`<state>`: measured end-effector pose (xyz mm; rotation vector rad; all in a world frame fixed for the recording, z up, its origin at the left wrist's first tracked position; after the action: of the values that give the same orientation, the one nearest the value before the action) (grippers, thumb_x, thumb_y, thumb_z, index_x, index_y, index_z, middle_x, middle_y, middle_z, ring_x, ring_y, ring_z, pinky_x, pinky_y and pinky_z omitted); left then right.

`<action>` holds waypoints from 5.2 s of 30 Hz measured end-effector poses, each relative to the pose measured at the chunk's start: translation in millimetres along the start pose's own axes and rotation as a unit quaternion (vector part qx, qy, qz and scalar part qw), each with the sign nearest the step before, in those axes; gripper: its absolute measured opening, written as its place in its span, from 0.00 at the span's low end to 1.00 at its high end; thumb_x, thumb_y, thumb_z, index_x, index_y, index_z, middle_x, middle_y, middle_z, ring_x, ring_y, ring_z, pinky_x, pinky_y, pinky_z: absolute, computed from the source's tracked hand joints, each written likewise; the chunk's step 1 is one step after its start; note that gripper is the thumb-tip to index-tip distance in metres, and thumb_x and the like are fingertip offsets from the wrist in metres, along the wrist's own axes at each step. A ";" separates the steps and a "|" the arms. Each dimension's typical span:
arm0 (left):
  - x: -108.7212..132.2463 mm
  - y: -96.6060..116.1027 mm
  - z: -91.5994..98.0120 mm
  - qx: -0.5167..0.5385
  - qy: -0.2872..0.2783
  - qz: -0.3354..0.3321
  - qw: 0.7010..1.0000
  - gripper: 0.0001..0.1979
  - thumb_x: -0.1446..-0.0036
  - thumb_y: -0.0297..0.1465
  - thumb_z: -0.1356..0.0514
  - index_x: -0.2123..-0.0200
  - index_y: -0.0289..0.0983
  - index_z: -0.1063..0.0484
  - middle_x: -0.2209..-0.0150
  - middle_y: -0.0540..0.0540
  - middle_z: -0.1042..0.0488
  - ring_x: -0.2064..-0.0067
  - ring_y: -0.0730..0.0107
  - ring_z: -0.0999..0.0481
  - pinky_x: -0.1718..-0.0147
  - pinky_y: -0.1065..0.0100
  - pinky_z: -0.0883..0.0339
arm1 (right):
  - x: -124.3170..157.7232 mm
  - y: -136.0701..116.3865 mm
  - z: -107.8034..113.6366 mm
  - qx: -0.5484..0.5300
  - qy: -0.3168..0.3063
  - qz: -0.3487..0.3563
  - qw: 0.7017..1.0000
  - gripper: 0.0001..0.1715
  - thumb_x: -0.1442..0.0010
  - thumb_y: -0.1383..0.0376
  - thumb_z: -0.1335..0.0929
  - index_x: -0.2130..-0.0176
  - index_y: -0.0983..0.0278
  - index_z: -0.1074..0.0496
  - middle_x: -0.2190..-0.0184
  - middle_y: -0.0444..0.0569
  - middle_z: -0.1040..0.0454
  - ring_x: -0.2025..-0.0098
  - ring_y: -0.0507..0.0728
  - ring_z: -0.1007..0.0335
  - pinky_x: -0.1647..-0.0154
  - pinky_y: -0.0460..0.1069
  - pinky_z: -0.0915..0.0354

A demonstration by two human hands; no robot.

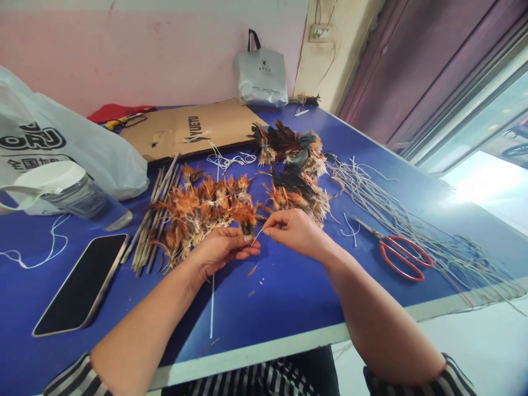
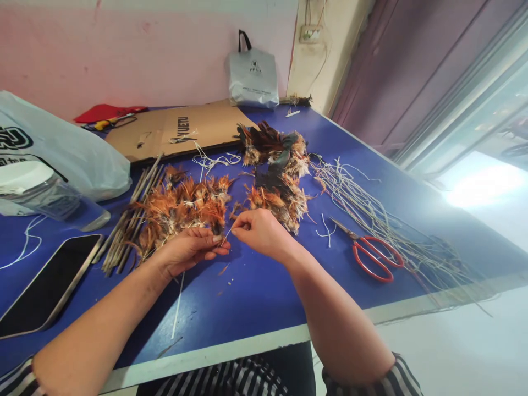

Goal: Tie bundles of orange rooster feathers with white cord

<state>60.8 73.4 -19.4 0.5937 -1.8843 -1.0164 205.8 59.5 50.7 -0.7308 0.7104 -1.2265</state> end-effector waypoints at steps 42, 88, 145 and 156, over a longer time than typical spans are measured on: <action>20.5 23.7 -22.3 -0.062 -0.029 -0.132 0.989 0.11 0.53 0.35 0.36 0.77 0.32 0.27 0.83 0.49 0.29 0.82 0.80 0.32 0.81 0.79 0.38 | -9.7 14.8 -16.5 -0.235 -0.081 0.004 0.969 0.14 0.50 0.59 0.31 0.70 0.69 0.28 0.73 0.46 0.28 0.70 0.51 0.34 0.67 0.46 0.38; 0.9 -5.6 -6.6 0.197 0.059 -0.017 0.979 0.04 0.48 0.23 0.41 0.68 0.30 0.26 0.72 0.46 0.24 0.76 0.79 0.25 0.83 0.82 0.33 | -10.7 7.4 -14.2 -0.058 0.085 0.075 0.992 0.06 0.47 0.67 0.33 0.72 0.67 0.26 0.74 0.46 0.29 0.70 0.50 0.35 0.66 0.45 0.40; 4.9 -15.2 -29.3 0.369 -0.126 0.115 0.914 0.05 0.46 0.17 0.48 0.68 0.28 0.33 0.76 0.48 0.35 0.79 0.84 0.36 0.84 0.86 0.42 | -1.3 -13.5 -14.6 -0.067 0.057 0.159 0.983 0.05 0.45 0.69 0.35 0.69 0.66 0.29 0.72 0.47 0.27 0.71 0.50 0.31 0.68 0.46 0.34; 4.6 14.7 -5.1 -0.195 0.106 -0.196 0.955 0.08 0.57 0.29 0.35 0.72 0.34 0.31 0.80 0.52 0.32 0.78 0.76 0.33 0.79 0.74 0.39 | -10.1 37.5 -45.7 -0.233 -0.052 -0.138 0.961 0.03 0.53 0.70 0.31 0.74 0.69 0.30 0.84 0.41 0.31 0.82 0.47 0.35 0.79 0.43 0.34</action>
<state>63.1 76.1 -3.5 0.8199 -1.3518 -1.4730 188.1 71.2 -5.4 -1.3100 0.8404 -1.2717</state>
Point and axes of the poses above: each hand's wrist, its own x-axis away from the middle knuckle, its own z-axis out of the back of the hand, y = z × x, the point moved 7 cm from there along -x, towards the middle knuckle
